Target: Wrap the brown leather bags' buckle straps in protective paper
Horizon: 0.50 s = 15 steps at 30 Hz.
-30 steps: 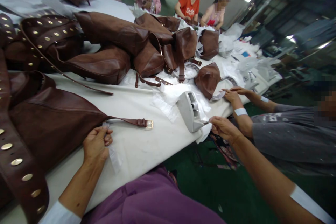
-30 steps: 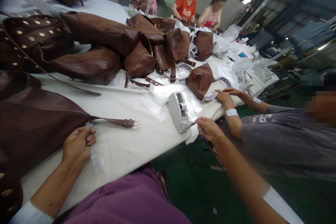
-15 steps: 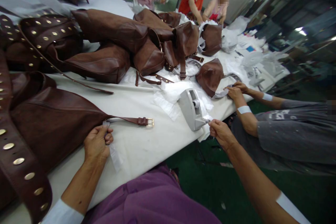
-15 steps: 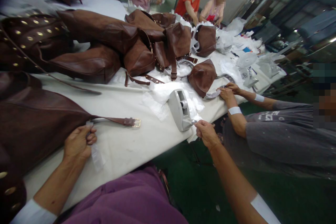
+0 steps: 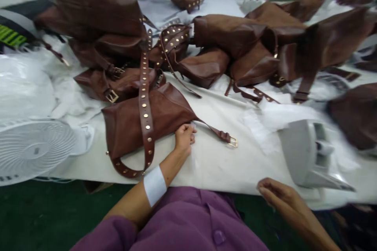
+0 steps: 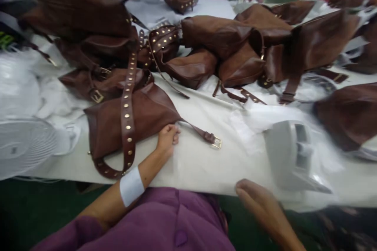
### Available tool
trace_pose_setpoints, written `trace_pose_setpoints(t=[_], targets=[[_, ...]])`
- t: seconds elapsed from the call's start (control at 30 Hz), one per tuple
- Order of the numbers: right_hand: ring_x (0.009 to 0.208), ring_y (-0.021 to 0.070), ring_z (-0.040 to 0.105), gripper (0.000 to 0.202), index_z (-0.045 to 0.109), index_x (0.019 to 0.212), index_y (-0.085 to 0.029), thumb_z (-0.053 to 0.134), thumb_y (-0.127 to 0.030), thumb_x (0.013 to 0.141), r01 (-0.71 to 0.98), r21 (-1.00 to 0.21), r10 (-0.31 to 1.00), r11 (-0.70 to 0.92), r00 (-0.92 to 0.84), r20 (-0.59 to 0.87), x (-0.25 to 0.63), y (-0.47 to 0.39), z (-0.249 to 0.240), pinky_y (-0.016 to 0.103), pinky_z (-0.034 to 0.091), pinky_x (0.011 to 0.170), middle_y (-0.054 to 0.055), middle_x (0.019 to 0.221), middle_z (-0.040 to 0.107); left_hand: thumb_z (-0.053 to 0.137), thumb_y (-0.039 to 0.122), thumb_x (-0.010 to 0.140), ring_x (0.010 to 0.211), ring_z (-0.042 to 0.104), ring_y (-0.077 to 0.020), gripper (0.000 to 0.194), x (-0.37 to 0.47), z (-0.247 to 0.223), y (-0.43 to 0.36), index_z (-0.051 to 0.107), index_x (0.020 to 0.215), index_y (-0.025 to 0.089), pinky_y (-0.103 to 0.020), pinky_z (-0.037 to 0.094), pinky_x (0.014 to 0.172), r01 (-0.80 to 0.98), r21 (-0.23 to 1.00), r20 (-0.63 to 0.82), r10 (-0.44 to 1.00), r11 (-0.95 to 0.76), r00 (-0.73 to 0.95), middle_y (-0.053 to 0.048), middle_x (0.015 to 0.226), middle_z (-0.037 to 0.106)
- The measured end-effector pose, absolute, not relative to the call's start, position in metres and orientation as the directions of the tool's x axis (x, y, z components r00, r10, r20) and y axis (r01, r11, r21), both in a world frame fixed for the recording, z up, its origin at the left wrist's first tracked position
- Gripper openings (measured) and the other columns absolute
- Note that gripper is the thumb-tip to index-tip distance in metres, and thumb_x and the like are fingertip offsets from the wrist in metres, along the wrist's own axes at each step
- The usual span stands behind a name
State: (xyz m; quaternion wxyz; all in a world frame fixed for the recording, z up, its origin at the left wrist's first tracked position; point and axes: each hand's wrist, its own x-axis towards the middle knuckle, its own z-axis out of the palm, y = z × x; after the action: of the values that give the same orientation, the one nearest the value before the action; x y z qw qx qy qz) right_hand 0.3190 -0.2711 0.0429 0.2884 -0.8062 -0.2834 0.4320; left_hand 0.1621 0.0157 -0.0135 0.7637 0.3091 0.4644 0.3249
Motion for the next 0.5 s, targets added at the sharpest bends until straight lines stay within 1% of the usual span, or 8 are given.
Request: trace_pose_setpoints(t=[0.07, 0.13, 0.23, 0.3, 0.33, 0.43, 0.5], targets=[[0.055, 0.0148, 0.049, 0.015, 0.065, 0.076, -0.021, 0.064, -0.035, 0.072, 0.194, -0.797, 0.779, -0.571, 0.434, -0.452, 0.3, -0.212, 0.054, 0.025, 0.038, 0.049, 0.002, 0.064, 0.058, 0.071, 0.035, 0.062, 0.038, 0.033, -0.0014, 0.031, 0.16, -0.013, 0.014, 0.048, 0.073, 0.017, -0.017, 0.014, 0.036, -0.22, 0.775, -0.507, 0.791, 0.592, 0.344, 0.004, 0.065, 0.051], [0.054, 0.013, 0.047, 0.014, 0.063, 0.075, -0.018, 0.062, -0.032, 0.073, 0.138, -0.893, 0.843, -0.429, 0.416, -0.341, 0.281, -0.149, 0.062, 0.024, 0.037, 0.049, 0.002, 0.063, 0.056, 0.071, 0.034, 0.062, 0.037, 0.033, -0.0013, 0.03, 0.156, -0.011, 0.009, 0.049, 0.073, 0.017, -0.017, 0.013, 0.036, -0.22, 0.778, -0.51, 0.795, 0.589, 0.327, 0.005, 0.064, 0.049], [0.051, 0.01, 0.042, 0.013, 0.06, 0.072, -0.016, 0.059, -0.029, 0.074, 0.036, -0.959, 0.911, -0.281, 0.325, -0.255, 0.257, -0.073, 0.056, 0.022, 0.033, 0.049, -0.001, 0.057, 0.05, 0.069, 0.033, 0.063, 0.037, 0.031, -0.002, 0.026, 0.151, -0.01, 0.004, 0.051, 0.071, 0.016, -0.018, 0.016, 0.036, -0.205, 0.793, -0.503, 0.806, 0.574, 0.312, 0.006, 0.056, 0.045], [0.05, 0.0093, 0.04, 0.014, 0.06, 0.069, -0.015, 0.057, -0.029, 0.073, 0.029, -0.967, 0.922, -0.253, 0.309, -0.233, 0.245, -0.043, 0.042, 0.021, 0.032, 0.048, -0.002, 0.055, 0.049, 0.067, 0.033, 0.065, 0.036, 0.031, -0.0034, 0.022, 0.15, -0.011, 0.002, 0.053, 0.069, 0.016, -0.018, 0.019, 0.036, -0.181, 0.813, -0.495, 0.821, 0.553, 0.285, 0.007, 0.05, 0.042], [0.051, 0.0094, 0.04, 0.015, 0.06, 0.068, -0.015, 0.057, -0.029, 0.072, 0.056, -0.965, 0.918, -0.256, 0.326, -0.225, 0.241, -0.034, 0.034, 0.022, 0.032, 0.049, -0.002, 0.055, 0.049, 0.065, 0.032, 0.067, 0.036, 0.031, -0.0041, 0.02, 0.15, -0.012, 0.001, 0.054, 0.069, 0.016, -0.019, 0.019, 0.036, -0.168, 0.824, -0.49, 0.83, 0.541, 0.267, 0.007, 0.048, 0.04], [0.053, 0.0108, 0.043, 0.017, 0.061, 0.066, -0.015, 0.056, -0.03, 0.07, 0.2, -0.933, 0.903, -0.298, 0.375, -0.208, 0.24, -0.024, 0.013, 0.022, 0.033, 0.05, -0.001, 0.057, 0.052, 0.061, 0.031, 0.07, 0.036, 0.03, -0.005, 0.016, 0.151, -0.014, 0.001, 0.056, 0.069, 0.016, -0.019, 0.019, 0.036, -0.149, 0.842, -0.48, 0.847, 0.518, 0.23, 0.007, 0.045, 0.038], [0.055, 0.0118, 0.045, 0.018, 0.063, 0.067, -0.016, 0.054, -0.031, 0.071, 0.29, -0.903, 0.907, -0.316, 0.371, -0.198, 0.245, -0.023, 0.006, 0.023, 0.034, 0.052, -0.001, 0.059, 0.054, 0.063, 0.029, 0.069, 0.037, 0.031, -0.0046, 0.014, 0.15, -0.014, 0.001, 0.058, 0.07, 0.016, -0.018, 0.02, 0.038, -0.145, 0.838, -0.488, 0.842, 0.526, 0.23, 0.007, 0.046, 0.04]])
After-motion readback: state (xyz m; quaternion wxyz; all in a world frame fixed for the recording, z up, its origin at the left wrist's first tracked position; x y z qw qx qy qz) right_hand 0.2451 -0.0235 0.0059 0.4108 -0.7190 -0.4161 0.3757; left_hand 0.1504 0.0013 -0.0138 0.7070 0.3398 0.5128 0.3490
